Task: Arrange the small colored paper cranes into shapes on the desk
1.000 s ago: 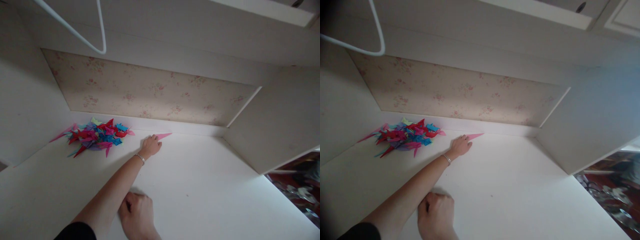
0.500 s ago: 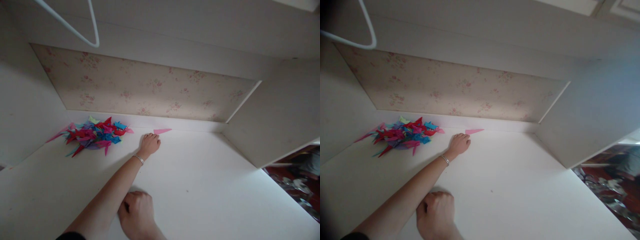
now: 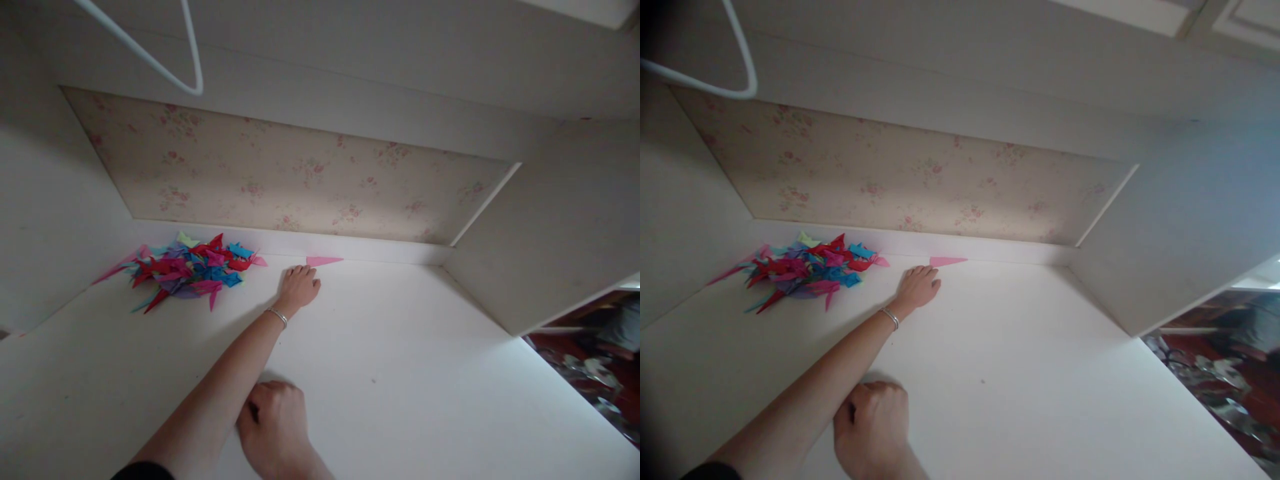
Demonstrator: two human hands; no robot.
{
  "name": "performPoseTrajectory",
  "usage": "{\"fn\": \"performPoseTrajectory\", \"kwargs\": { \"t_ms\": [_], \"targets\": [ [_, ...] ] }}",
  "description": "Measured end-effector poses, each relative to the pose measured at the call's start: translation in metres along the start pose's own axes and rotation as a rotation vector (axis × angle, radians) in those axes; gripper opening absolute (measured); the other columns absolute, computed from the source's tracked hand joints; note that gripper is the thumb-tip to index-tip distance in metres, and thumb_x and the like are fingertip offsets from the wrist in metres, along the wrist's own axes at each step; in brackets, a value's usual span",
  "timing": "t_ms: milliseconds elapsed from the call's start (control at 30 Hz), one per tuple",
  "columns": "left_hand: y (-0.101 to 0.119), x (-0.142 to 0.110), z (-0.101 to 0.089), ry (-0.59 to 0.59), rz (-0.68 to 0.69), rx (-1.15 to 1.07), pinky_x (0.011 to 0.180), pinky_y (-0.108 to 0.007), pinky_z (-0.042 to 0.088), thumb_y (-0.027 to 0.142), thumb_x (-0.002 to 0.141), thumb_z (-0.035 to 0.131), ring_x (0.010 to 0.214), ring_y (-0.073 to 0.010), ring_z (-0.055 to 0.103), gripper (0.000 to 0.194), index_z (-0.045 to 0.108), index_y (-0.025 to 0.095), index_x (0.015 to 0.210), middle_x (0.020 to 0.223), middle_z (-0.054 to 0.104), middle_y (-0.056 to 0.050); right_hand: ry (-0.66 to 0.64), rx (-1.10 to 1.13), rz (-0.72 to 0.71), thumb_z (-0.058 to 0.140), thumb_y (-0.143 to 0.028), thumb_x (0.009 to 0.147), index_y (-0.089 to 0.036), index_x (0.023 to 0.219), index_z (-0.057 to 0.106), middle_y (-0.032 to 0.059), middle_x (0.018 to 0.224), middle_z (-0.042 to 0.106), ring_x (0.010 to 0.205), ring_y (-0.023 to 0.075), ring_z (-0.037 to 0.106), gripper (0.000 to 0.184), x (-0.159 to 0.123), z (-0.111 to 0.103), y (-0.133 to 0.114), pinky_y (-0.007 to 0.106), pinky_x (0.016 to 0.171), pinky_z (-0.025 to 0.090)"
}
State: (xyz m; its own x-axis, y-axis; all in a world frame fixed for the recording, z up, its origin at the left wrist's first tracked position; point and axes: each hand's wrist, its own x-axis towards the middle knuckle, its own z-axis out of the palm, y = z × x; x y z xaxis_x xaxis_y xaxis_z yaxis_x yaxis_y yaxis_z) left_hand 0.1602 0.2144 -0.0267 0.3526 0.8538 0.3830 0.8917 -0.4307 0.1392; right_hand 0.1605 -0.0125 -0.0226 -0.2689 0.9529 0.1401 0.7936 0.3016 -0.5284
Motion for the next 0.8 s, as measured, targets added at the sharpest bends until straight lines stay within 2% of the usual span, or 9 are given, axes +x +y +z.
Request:
{"fn": "performPoseTrajectory", "kwargs": {
  "t_ms": [300, 800],
  "targets": [
    [-0.0011, 0.001, 0.0031, -0.014, -0.015, 0.004, 0.094, -0.04, 0.035, 0.038, 0.091, 0.043, 0.108, -0.0252, 0.052, 0.033, 0.061, 0.018, 0.11, 0.112, 0.064, -0.011, 0.008, -0.004, -0.007, 0.056, -0.019, 0.076, -0.022, 0.064, 0.065, -0.0011, 0.067, 0.071, 0.059, 0.013, 0.062, 0.015, -0.001, 0.0007, -0.0003, 0.024, 0.053, 0.03],
    [-0.0017, 0.0007, 0.0, -0.037, -0.014, -0.043, 0.099, -0.041, 0.033, 0.037, 0.091, 0.043, 0.113, -0.0249, 0.05, 0.037, 0.057, 0.02, 0.121, 0.12, 0.062, -0.01, -0.032, -0.03, 0.002, 0.056, -0.022, 0.078, -0.022, 0.067, 0.067, 0.0001, 0.07, 0.072, 0.061, 0.0136, 0.063, 0.016, -0.0003, -0.0036, -0.0021, 0.023, 0.054, 0.033]
  ]
}}
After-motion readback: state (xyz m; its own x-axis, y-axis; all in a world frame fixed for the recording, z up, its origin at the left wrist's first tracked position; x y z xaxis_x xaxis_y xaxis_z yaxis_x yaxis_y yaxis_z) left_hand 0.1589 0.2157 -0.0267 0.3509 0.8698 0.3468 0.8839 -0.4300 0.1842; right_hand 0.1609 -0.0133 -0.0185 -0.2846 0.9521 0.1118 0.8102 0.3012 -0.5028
